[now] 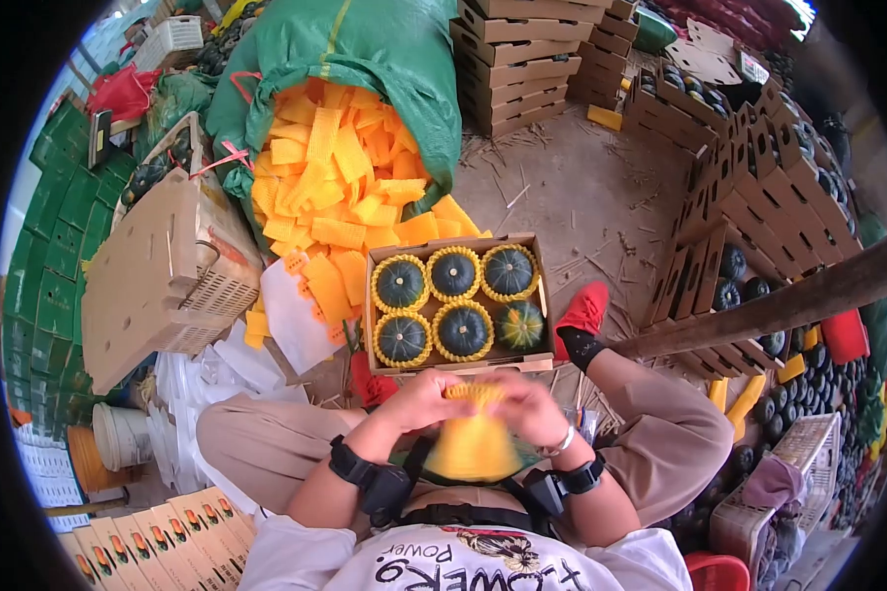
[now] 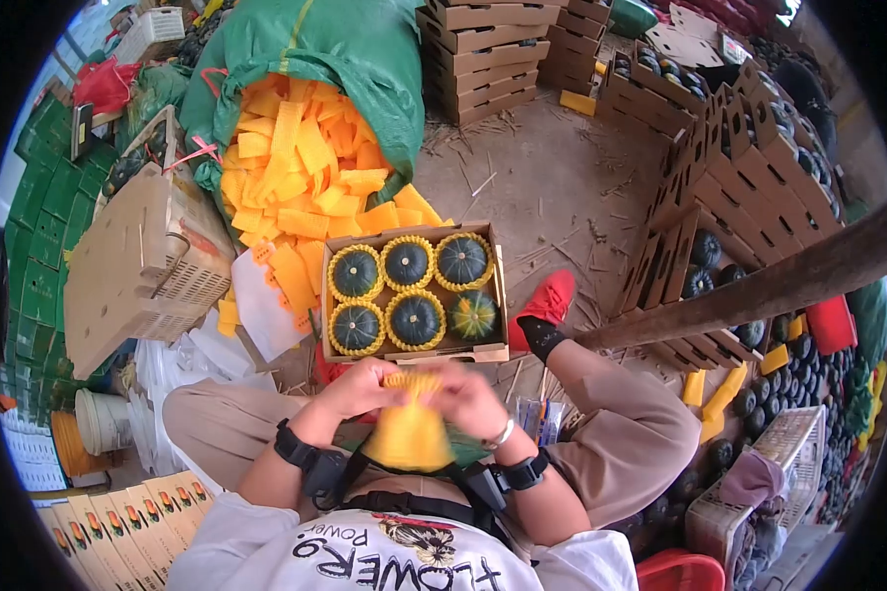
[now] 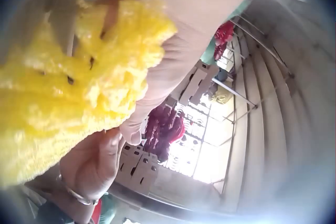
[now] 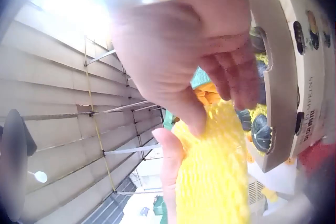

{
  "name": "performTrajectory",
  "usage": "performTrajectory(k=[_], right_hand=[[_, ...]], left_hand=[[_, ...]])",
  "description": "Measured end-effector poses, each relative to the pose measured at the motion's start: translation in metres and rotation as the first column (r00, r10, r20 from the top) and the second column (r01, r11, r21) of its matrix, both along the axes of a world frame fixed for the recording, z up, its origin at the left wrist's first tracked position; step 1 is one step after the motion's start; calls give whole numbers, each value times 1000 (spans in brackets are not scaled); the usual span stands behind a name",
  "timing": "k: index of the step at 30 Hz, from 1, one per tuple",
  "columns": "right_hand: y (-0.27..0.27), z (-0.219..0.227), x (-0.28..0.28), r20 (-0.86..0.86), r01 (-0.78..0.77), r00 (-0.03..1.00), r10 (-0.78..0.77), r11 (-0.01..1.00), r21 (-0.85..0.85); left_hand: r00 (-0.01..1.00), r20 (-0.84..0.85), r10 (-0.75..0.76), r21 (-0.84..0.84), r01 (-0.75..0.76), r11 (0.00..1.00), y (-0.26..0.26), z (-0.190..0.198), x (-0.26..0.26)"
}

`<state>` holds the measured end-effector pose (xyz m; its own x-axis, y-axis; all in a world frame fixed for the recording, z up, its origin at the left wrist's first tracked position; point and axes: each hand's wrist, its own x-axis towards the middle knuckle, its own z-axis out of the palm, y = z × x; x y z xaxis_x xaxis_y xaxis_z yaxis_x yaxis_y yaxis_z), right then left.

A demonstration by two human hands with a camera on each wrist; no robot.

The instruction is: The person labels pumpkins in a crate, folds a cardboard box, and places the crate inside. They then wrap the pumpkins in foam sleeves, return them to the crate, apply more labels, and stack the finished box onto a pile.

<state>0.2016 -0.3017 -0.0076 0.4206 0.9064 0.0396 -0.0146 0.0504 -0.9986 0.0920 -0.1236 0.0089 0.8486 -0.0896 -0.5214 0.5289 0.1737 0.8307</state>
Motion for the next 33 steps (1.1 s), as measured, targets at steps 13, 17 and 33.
performTrajectory(k=[13, 17, 33], right_hand=[[54, -10, 51, 812, 403, 561, 161, 804, -437], [75, -35, 75, 846, 598, 325, 423, 601, -531], [18, -2, 21, -321, 564, 720, -616, 788, -246]], left_hand=[[861, 2, 508, -442, -455, 773, 0, -31, 35], [708, 214, 673, 92, -701, 708, 28, -64, 40], [865, 109, 489, -621, -325, 714, -22, 4, 17]])
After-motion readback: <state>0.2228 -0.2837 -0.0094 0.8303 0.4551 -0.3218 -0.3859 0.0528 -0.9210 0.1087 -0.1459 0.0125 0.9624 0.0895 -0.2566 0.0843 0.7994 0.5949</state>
